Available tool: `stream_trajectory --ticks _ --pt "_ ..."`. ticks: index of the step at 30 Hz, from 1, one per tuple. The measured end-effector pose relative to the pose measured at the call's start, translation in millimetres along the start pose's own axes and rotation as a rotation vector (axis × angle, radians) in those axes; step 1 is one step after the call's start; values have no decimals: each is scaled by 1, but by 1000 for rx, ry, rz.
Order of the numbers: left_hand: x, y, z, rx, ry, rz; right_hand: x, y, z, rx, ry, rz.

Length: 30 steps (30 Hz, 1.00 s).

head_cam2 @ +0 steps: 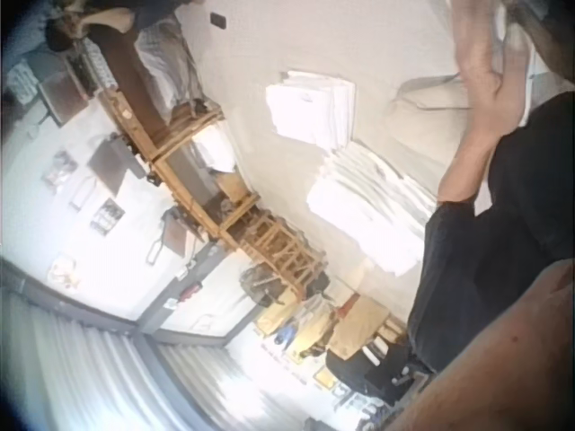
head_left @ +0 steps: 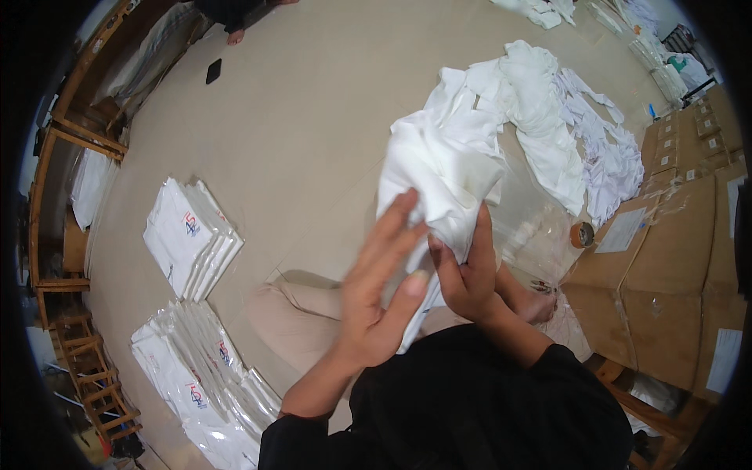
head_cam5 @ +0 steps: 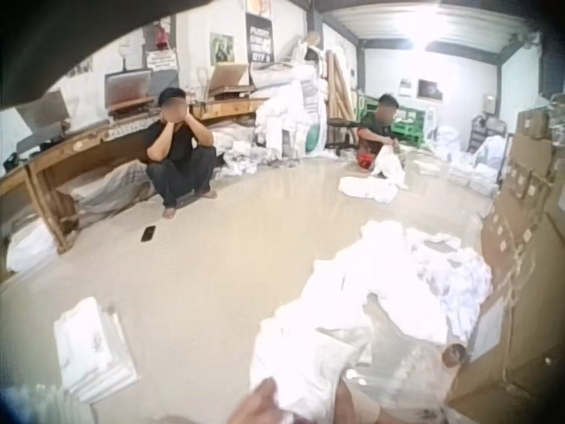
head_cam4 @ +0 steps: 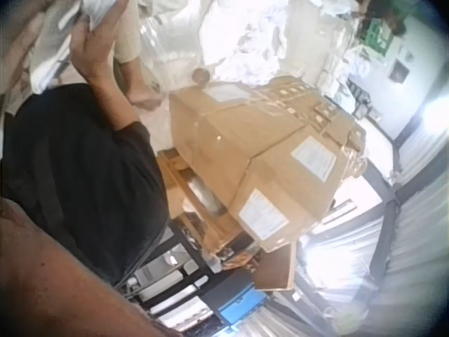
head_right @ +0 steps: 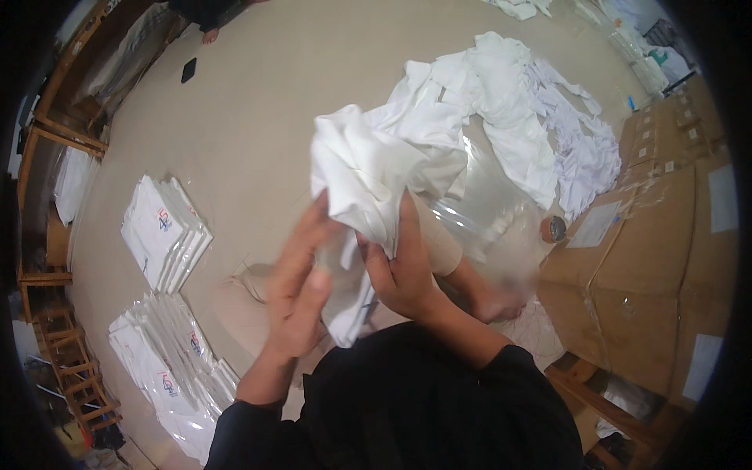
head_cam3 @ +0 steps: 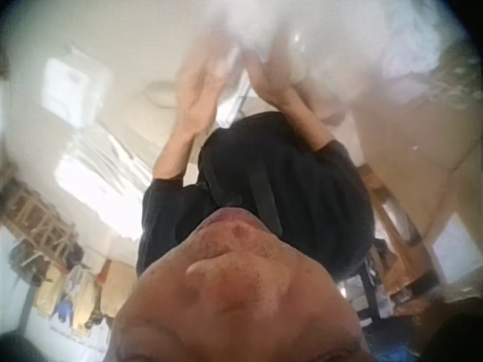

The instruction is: The person folds white polo shirts and places them into clear plastic bags. They also use scissors to trim loose threads from the shirts before folding and packaging them.

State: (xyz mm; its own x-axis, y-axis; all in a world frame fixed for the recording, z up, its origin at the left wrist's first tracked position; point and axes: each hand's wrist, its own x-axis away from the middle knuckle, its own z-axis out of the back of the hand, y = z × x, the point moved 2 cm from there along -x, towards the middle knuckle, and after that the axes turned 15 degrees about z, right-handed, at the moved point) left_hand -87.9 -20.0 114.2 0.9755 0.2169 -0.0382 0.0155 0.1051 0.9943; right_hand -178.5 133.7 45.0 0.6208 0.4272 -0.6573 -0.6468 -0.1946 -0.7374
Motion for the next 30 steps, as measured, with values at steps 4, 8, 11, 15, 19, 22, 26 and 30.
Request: stream_trajectory --ticks 4,8,11,15,19,22,26,30 --pt "-44 81 34 -850 194 -286 -39 0 28 9 -287 62" --pt "-74 90 67 -708 -305 -125 -76 -30 29 -142 -653 -30" --pt "-75 70 54 -564 -472 190 -78 -37 36 -181 -696 -227" --pt "-50 -18 53 -287 -306 227 -50 -14 55 -105 -841 -306" --pt "-21 -92 47 151 -144 650 -9 28 106 10 -1303 -452" --pt "16 -153 37 383 -6 1023 4 45 137 -122 -1239 -674" --pt "47 -192 5 490 186 1190 21 69 146 -32 -1154 -877" --pt "35 -186 14 341 111 1014 73 136 184 -215 -792 -1003"
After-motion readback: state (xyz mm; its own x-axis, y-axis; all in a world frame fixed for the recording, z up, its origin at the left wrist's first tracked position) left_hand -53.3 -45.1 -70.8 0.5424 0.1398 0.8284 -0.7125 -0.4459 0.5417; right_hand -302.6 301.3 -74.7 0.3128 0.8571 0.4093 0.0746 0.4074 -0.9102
